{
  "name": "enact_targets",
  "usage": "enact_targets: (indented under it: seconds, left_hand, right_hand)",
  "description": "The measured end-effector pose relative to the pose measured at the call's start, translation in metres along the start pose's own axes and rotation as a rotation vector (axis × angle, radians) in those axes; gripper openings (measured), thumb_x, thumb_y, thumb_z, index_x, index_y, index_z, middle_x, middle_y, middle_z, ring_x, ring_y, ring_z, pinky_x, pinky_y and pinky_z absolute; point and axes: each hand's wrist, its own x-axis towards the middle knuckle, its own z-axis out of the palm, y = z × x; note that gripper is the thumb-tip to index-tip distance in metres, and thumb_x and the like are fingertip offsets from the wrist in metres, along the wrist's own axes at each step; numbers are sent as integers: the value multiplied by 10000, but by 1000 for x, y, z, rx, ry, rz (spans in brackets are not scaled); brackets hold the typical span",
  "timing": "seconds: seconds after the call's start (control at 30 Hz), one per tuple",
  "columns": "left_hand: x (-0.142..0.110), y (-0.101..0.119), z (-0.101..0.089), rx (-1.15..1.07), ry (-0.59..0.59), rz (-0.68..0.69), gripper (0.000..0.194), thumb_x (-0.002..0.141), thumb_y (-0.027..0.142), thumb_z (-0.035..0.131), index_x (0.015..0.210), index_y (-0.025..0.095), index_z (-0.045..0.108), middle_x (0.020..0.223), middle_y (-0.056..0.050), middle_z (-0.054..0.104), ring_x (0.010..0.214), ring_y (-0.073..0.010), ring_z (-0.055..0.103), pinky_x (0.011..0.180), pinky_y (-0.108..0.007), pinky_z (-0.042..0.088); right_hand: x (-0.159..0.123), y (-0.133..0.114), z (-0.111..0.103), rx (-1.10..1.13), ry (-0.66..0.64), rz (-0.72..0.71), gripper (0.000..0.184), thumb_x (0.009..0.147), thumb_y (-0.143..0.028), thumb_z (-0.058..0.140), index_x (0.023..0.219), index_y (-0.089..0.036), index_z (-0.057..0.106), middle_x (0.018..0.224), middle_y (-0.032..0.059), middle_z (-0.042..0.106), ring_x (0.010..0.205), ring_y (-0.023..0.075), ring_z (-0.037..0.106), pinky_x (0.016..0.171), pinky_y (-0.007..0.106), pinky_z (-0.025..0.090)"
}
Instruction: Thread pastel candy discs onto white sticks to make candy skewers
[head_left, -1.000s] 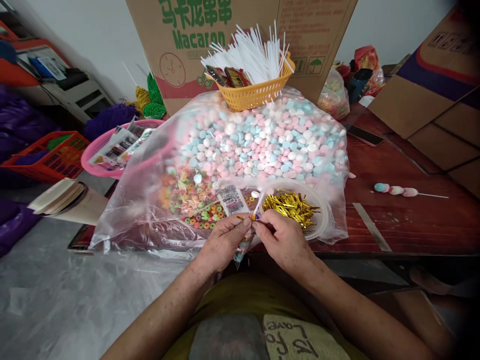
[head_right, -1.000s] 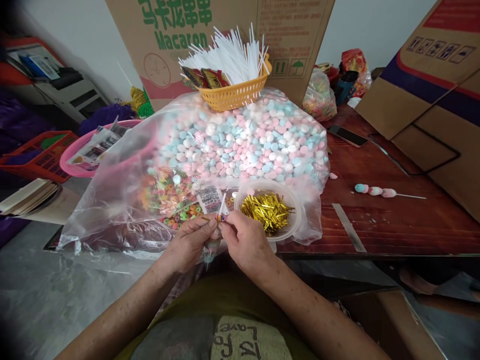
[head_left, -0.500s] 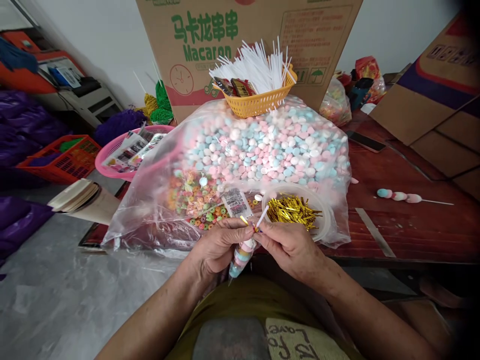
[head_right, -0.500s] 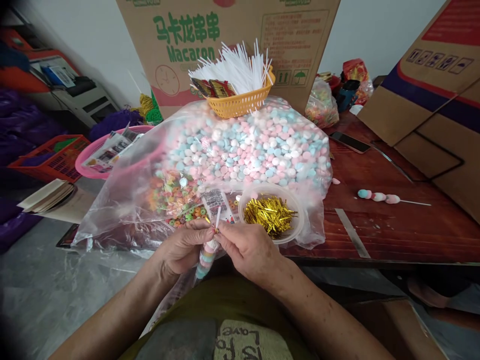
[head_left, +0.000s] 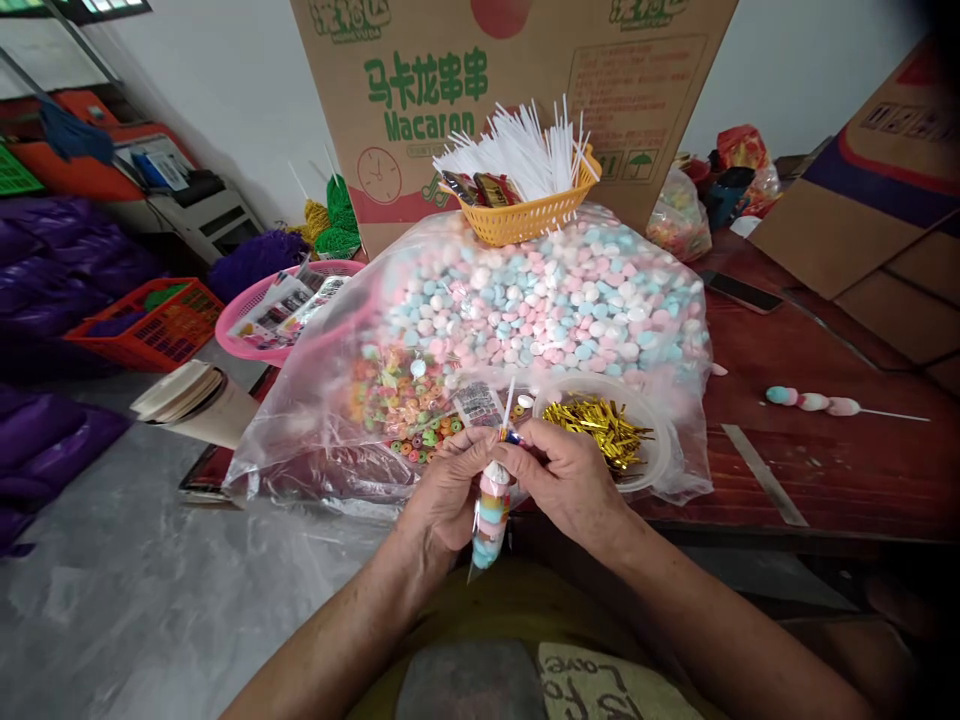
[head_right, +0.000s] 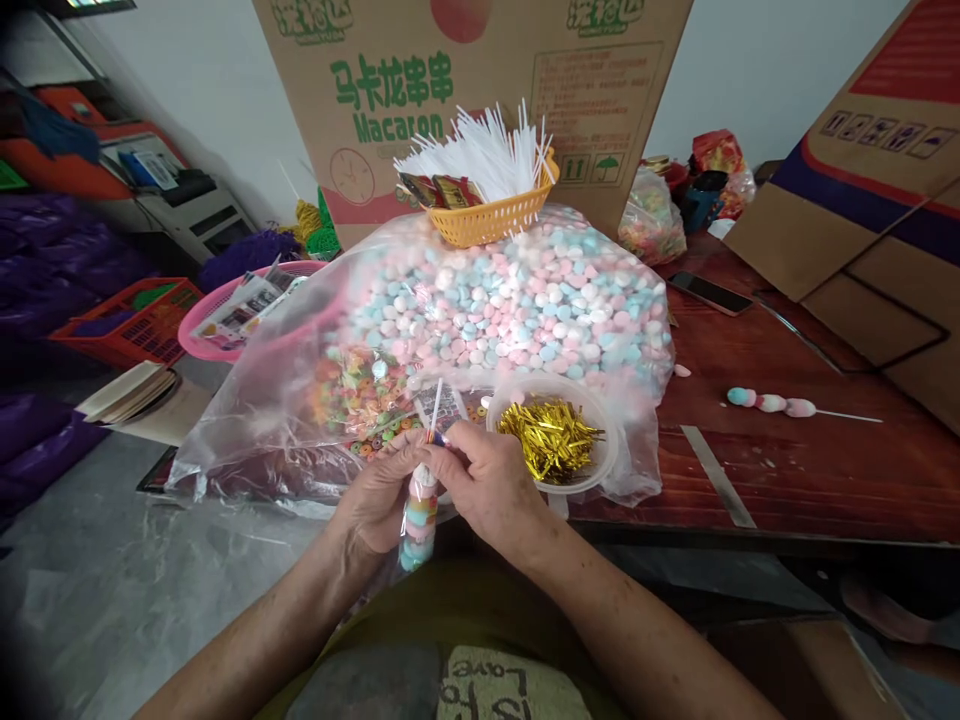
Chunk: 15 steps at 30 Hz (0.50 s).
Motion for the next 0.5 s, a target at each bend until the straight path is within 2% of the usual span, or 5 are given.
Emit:
enact_targets:
  seconds: [0.07, 0.2, 0.27, 0.43, 0.5]
  left_hand:
    - [-2, 5, -1, 85, -32, 6, 244, 578, 277, 789, 648, 132, 606, 512, 22, 582, 450, -67, 513, 483, -186, 434]
    - [-2, 28, -1, 496, -321, -71, 291, 649, 389, 732, 658, 109, 652, 577, -24, 612, 570, -120, 572, 581, -243, 454]
    - [0, 35, -1, 646, -385, -115, 282, 612, 368, 759, 635, 105, 659, 567, -22, 607, 592, -132, 576, 595, -249, 440]
    - [3, 24, -9, 622, -220, -172, 365, 579, 456, 746, 589, 102, 656, 508, -27, 584, 491, -111, 527, 505, -237, 385]
    - [3, 17, -11, 590, -143, -150, 374, 584, 469, 730, 570, 108, 637, 492, -17, 563, 451, -85, 480, 465, -219, 349]
  right_hand:
    - [1, 1, -3, -36, -31, -5, 347, 813, -328, 521, 544, -181, 358, 484, -66, 346, 465, 52, 292, 449, 174, 252]
    - [6, 1, -9, -203, -216, -86, 276, 798, -271, 515, 567, -178, 395, 507, -48, 384, 483, 63, 306, 479, 210, 218]
    - [8, 2, -9, -261, -320, -69, 218, 765, -218, 517, 577, -176, 416, 516, -41, 390, 495, 70, 312, 489, 223, 205]
    - [9, 4, -11, -7, -535, 127, 209, 795, -328, 526, 655, -176, 499, 530, -51, 463, 474, 62, 374, 470, 193, 256]
    - [7, 4, -14, 57, -574, 97, 192, 833, -322, 487, 709, -178, 516, 562, -50, 496, 494, 64, 411, 486, 187, 286]
